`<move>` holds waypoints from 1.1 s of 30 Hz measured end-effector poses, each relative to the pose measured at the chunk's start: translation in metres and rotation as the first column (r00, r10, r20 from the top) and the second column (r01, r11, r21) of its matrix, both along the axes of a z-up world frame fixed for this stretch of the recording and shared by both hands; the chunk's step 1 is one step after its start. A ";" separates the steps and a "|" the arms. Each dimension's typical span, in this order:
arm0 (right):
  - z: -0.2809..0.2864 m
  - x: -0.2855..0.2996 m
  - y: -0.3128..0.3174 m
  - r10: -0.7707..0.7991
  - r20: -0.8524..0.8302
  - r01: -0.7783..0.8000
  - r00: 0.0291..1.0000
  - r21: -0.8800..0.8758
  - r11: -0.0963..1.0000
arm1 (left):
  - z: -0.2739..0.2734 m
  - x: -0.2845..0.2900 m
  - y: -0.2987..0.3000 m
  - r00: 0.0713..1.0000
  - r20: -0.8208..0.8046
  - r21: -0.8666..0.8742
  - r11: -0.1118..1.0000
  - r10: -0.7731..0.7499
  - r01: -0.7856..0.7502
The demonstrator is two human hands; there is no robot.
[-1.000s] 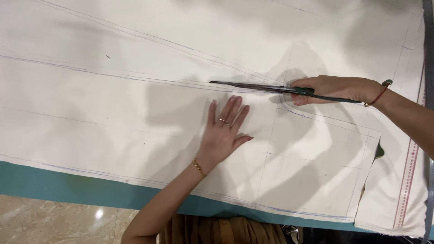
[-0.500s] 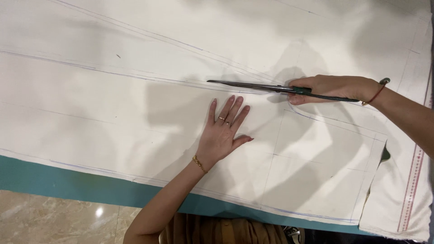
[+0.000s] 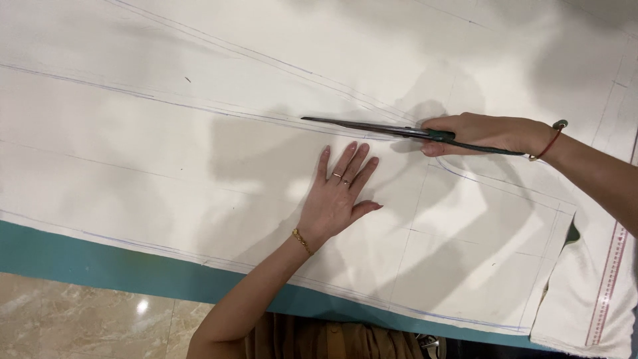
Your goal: The person cuts pieces of white fabric along marked lines with tailoring scissors, holding the fabric with one hand and cutting with the other, then shifts the fabric on the floor to continue cutting.
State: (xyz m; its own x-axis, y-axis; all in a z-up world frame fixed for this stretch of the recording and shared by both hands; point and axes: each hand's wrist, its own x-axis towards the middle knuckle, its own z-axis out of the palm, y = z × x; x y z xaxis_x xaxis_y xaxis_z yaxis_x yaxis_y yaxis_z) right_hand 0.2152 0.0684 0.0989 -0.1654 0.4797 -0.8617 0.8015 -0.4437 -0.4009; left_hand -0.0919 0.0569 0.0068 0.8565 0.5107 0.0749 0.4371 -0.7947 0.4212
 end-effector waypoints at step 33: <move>-0.014 -0.041 0.027 0.077 0.094 -0.076 0.993 -0.015 0.997 | 0.011 -0.002 0.004 0.974 -0.226 0.117 0.992 -0.019 0.047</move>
State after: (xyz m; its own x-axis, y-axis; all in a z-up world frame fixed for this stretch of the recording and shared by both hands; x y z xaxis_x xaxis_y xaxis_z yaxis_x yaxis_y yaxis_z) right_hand 0.1747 0.0955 0.0853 -0.1190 0.4593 -0.8803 0.8671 -0.3838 -0.3175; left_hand -0.0938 0.0613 0.0176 0.8748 0.4807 -0.0610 0.4818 -0.8493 0.2159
